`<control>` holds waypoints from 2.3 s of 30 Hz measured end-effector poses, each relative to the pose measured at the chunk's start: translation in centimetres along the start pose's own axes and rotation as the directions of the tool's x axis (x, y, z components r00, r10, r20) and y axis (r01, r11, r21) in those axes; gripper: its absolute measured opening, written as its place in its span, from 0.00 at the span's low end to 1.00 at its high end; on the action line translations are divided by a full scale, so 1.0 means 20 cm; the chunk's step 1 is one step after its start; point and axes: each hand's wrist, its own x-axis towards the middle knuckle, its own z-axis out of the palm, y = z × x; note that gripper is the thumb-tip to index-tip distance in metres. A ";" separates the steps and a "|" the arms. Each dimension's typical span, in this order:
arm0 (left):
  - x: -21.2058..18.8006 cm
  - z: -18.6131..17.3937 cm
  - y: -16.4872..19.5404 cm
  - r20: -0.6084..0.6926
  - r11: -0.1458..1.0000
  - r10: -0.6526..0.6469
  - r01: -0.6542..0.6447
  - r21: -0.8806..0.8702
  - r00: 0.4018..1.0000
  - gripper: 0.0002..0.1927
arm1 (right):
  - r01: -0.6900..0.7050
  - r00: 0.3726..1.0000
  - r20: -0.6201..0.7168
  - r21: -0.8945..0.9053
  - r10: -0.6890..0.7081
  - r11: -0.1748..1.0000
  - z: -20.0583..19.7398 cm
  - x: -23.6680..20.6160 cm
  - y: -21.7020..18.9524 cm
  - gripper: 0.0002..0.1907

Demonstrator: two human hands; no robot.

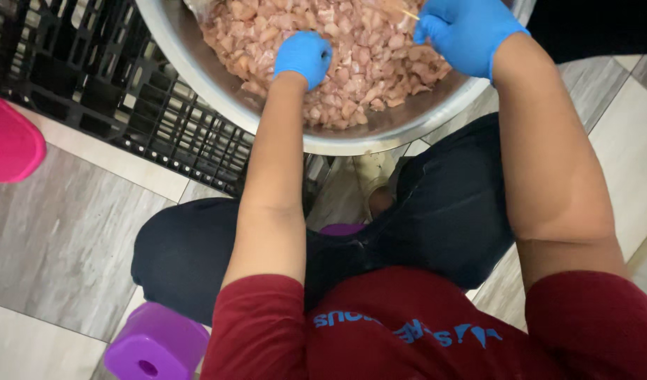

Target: The person sits on the floor with a large metal bowl of raw cubed meat in front of them. They take handfuls of bamboo skewers in one hand, pick up pieces of meat with the other, and thread the meat onto the skewers one piece at a time, placing finished skewers aside.

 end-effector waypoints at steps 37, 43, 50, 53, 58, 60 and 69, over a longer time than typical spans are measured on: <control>0.30 -0.24 0.30 -0.291 -0.718 -0.296 -0.412 -0.561 0.910 0.24 | 0.096 0.987 -0.138 0.061 -0.087 0.994 -0.02 0.03 -0.21 0.10; 0.29 -0.24 0.29 -0.288 -0.758 -0.294 -0.406 -0.510 0.911 0.30 | 0.125 0.981 -0.157 0.071 -0.113 0.990 0.00 0.04 -0.19 0.10; 0.30 -0.22 0.28 -0.311 -0.784 -0.282 -0.405 -0.470 0.908 0.21 | 0.140 0.977 -0.176 0.082 -0.124 0.987 0.01 0.04 -0.21 0.10; 0.30 -0.21 0.28 -0.270 -0.771 -0.365 -0.452 -0.448 0.891 0.21 | 0.114 0.981 -0.171 0.110 -0.094 0.987 0.00 0.03 -0.23 0.11; 0.30 -0.21 0.29 -0.413 -0.624 -0.471 -0.625 -0.469 0.780 0.13 | 0.111 0.982 -0.167 0.131 -0.088 0.985 -0.02 0.03 -0.25 0.11; 0.30 -0.21 0.28 -0.408 -0.578 -0.479 -0.629 -0.519 0.777 0.12 | 0.102 0.983 -0.169 0.139 -0.078 0.985 -0.02 0.02 -0.26 0.11; 0.28 -0.21 0.27 -0.409 -0.675 -0.374 -0.547 -0.495 0.832 0.17 | 0.126 0.973 -0.206 0.096 -0.104 0.987 -0.01 0.03 -0.23 0.11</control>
